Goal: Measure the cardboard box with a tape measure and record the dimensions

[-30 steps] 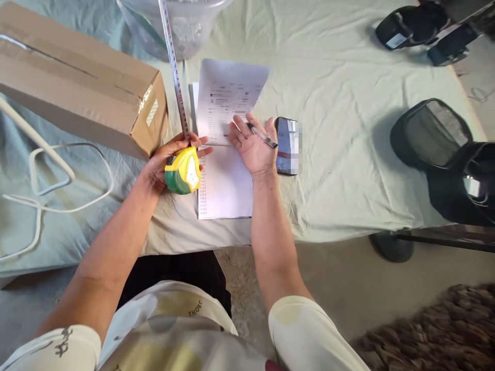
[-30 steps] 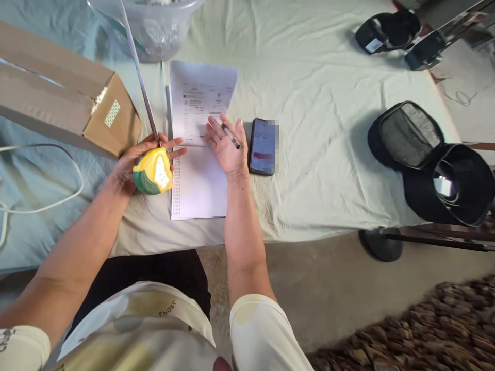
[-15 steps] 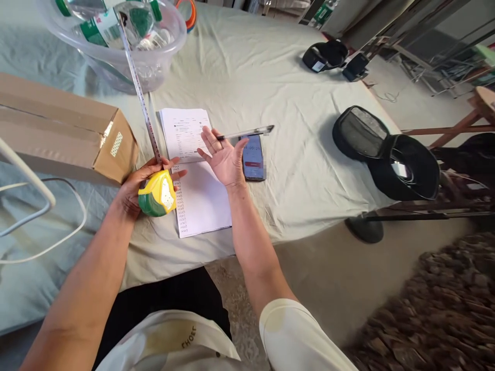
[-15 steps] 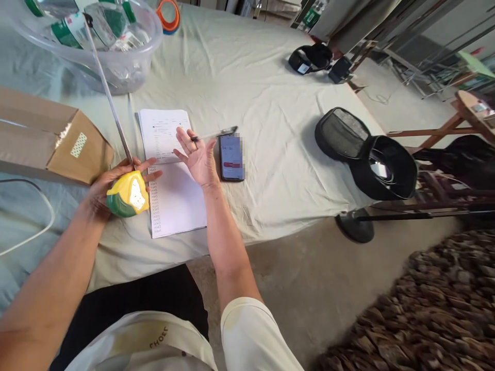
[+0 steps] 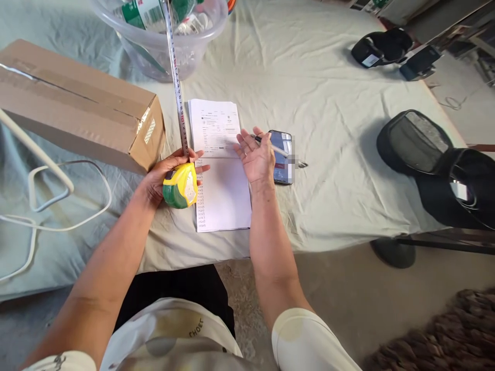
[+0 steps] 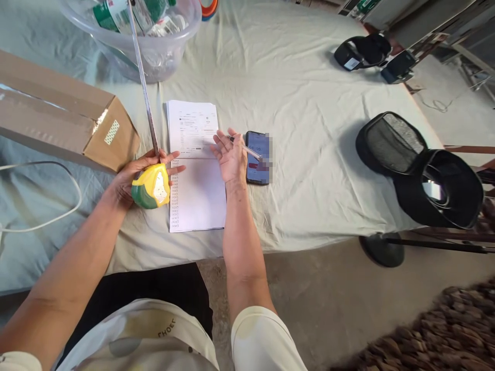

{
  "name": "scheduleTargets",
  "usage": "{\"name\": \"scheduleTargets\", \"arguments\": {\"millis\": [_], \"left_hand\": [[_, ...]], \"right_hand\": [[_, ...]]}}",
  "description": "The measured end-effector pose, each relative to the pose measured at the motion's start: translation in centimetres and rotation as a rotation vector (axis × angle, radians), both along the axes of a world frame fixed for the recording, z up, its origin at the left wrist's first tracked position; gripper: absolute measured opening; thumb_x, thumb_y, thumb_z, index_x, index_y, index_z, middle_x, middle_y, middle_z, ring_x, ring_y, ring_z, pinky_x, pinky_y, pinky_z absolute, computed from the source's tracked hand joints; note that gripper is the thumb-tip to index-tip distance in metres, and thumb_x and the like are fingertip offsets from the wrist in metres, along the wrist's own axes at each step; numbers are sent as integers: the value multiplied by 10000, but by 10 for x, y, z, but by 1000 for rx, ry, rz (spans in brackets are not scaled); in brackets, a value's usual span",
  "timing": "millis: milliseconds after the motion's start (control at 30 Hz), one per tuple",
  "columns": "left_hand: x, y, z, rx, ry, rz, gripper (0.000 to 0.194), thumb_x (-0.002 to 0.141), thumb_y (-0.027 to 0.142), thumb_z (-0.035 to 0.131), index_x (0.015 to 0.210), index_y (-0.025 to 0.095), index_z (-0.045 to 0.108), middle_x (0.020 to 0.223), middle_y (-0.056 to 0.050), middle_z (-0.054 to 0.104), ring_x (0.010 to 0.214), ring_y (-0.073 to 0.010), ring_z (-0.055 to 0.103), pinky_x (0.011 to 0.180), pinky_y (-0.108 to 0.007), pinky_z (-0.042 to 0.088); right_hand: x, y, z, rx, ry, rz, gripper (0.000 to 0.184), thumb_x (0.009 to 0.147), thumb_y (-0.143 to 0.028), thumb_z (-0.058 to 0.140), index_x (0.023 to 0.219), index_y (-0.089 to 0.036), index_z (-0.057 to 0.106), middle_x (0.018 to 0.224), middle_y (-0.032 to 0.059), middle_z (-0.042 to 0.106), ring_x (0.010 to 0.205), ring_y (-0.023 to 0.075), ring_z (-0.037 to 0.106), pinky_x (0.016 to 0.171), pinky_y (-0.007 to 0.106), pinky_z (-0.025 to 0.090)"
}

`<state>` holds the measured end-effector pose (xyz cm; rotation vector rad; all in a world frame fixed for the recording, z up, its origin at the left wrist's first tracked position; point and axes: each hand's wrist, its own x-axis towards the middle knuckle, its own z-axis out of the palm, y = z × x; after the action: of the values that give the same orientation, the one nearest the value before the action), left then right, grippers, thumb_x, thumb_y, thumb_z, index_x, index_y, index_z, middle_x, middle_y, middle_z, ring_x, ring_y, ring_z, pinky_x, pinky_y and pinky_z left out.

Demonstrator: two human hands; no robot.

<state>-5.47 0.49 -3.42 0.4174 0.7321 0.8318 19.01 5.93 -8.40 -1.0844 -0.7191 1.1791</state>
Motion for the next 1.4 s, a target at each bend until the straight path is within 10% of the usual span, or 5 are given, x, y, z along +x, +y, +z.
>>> {"name": "scheduleTargets", "arguments": {"millis": [500, 1400], "left_hand": [[3, 0, 4, 10, 47, 22, 83, 823, 123, 644, 878, 184, 632, 1373, -85, 676, 1290, -350, 640, 871, -476, 653], [5, 2, 7, 3, 131, 25, 120, 875, 111, 590, 842, 211, 647, 1399, -49, 677, 1303, -338, 632, 875, -463, 660]], "right_hand": [[-45, -41, 15, 158, -707, 246, 228, 868, -452, 672, 798, -272, 552, 725, -16, 610, 733, 182, 573, 805, 405, 549], [-51, -38, 23, 136, -766, 234, 125, 864, -324, 575, 762, -275, 520, 679, -33, 611, 658, 170, 551, 651, 333, 469]]}}
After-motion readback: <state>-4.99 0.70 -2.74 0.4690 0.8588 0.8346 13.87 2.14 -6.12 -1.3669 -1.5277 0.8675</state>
